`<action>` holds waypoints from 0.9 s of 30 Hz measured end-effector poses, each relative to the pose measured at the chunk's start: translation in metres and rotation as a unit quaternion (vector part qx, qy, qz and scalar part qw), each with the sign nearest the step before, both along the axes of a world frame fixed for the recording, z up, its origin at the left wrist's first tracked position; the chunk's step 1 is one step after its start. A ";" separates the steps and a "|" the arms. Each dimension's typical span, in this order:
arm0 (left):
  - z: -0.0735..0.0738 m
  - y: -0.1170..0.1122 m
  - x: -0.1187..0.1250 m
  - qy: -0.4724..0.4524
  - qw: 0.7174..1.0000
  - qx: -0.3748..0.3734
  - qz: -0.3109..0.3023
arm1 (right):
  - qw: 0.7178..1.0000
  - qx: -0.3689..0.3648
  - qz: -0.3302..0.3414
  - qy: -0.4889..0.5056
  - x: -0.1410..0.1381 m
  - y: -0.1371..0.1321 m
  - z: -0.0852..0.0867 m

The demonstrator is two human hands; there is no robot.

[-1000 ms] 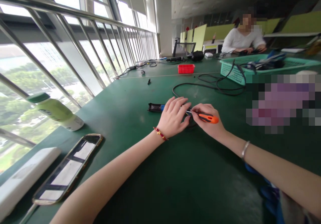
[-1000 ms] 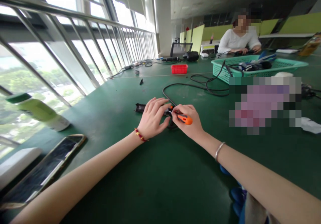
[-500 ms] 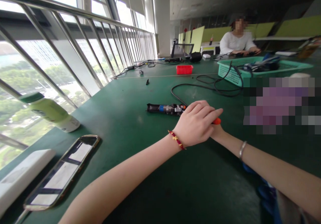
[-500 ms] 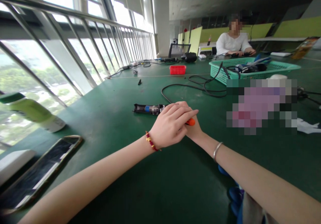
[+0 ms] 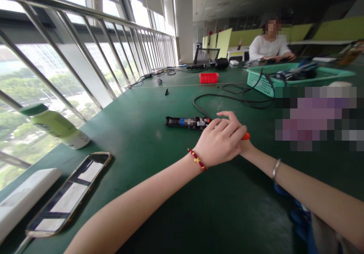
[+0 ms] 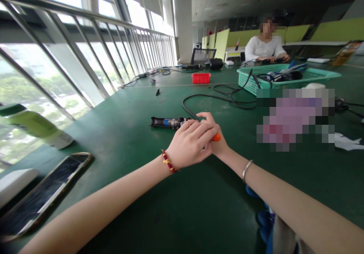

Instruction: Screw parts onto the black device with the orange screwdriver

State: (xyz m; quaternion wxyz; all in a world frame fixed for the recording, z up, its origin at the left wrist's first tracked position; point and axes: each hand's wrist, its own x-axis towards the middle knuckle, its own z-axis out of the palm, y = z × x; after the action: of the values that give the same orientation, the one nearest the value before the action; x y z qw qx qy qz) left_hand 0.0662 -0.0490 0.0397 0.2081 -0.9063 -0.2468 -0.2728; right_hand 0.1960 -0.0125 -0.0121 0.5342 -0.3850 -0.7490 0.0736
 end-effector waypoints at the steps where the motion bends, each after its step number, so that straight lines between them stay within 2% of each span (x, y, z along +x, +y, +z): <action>1: 0.000 0.000 0.000 -0.002 1.000 0.006 0.008 | 1.000 -0.015 0.008 0.006 0.001 0.002 0.000; 5: 0.005 0.001 -0.003 -0.027 0.998 0.014 0.046 | 0.998 -0.044 0.003 0.035 0.001 0.005 0.002; 11: 0.020 0.012 -0.016 -0.127 0.986 -0.032 0.106 | 0.997 0.016 0.021 0.070 0.000 -0.008 0.015; 15: 0.022 0.013 -0.017 -0.143 0.982 -0.072 0.103 | 0.997 0.051 -0.032 0.053 0.000 -0.016 0.020; 19: 0.022 0.017 -0.020 -0.097 0.992 -0.056 0.064 | 0.993 0.083 -0.075 0.035 0.001 -0.019 0.025; 22: 0.017 0.034 -0.036 -0.074 0.996 -0.025 0.050 | 0.992 0.065 -0.099 0.045 0.001 -0.019 0.030; 27: -0.013 0.077 -0.088 -0.078 0.978 -0.022 0.194 | 0.995 -0.003 -0.080 0.062 0.001 -0.018 0.036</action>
State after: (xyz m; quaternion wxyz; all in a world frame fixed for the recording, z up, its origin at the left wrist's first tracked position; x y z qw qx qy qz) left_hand -0.0218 0.0284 0.0268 0.2172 -0.8216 -0.4393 -0.2913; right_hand 0.1968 -0.0301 0.0238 0.5831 -0.4396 -0.6809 0.0565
